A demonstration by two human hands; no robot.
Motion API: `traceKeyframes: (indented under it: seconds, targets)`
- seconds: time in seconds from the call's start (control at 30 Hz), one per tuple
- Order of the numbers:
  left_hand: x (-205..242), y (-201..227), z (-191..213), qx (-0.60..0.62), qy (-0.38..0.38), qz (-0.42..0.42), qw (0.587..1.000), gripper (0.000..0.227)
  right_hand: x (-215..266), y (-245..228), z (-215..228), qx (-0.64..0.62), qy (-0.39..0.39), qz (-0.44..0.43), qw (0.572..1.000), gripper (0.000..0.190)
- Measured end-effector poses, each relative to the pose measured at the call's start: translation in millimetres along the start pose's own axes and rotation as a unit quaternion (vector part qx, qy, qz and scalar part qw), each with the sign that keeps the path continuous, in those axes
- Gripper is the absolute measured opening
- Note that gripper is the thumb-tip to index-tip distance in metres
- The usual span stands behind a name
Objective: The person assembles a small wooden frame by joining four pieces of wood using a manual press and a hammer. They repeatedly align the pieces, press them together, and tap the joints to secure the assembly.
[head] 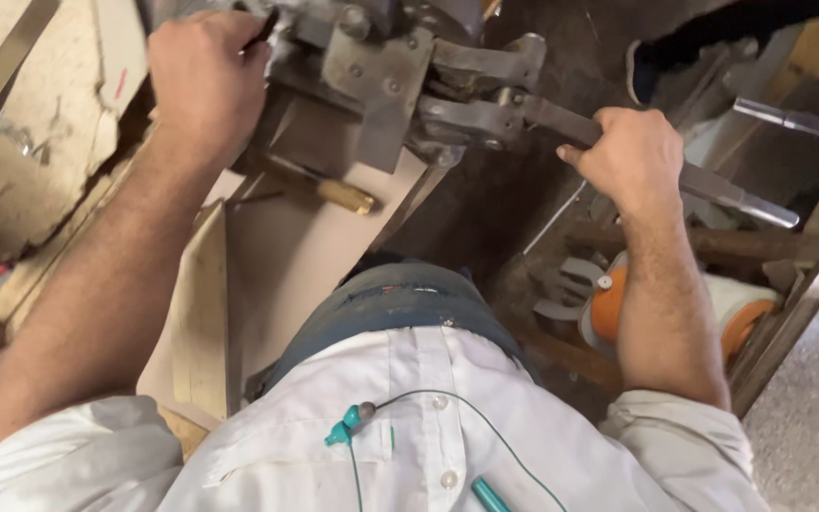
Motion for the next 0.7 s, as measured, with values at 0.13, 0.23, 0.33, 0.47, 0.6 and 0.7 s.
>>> traceKeyframes:
  seconds: [0.13, 0.23, 0.33, 0.47, 0.6, 0.7]
  targets:
    - [-9.2, -3.1, -9.5, 0.026, -0.021, 0.012, 0.999, 0.012, -2.0, -11.5, 31.6, 0.045, -0.052, -0.018, 0.997, 0.047]
    - [-10.2, -7.4, -14.3, 0.029, -0.069, 0.036, 0.997, 0.015, 13.3, -12.5, 51.4, 0.093, -0.057, -0.028, 0.994, 0.031]
    - [-12.3, -5.5, -23.3, 0.022, -0.066, 0.077, 0.995, 0.019, 3.2, -18.5, 53.9, 0.124, -0.072, -0.027, 0.989, 0.027]
    - [-9.6, -3.7, -26.3, 0.036, -0.059, 0.088, 0.994, 0.017, -13.9, -16.6, 37.4, 0.075, -0.133, -0.013, 0.988, 0.033]
    - [-11.6, -1.4, -23.7, 0.025, -0.067, 0.092, 0.993, 0.015, -12.4, -13.3, 48.3, 0.098, -0.159, -0.022, 0.982, 0.031]
    - [-14.6, -4.0, -26.2, 0.036, -0.061, 0.088, 0.994, 0.013, -12.2, -16.4, 51.1, 0.12, -0.169, -0.041, 0.977, 0.033]
Point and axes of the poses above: each hand's wrist, its own x-axis away from the middle knuckle, its own z-axis out of the back of the hand, y = z × x, the point moved 1 cm from there along -x, towards the middle knuckle, and after that the axes turned 7 degrees about z, right-handed, at the moved point
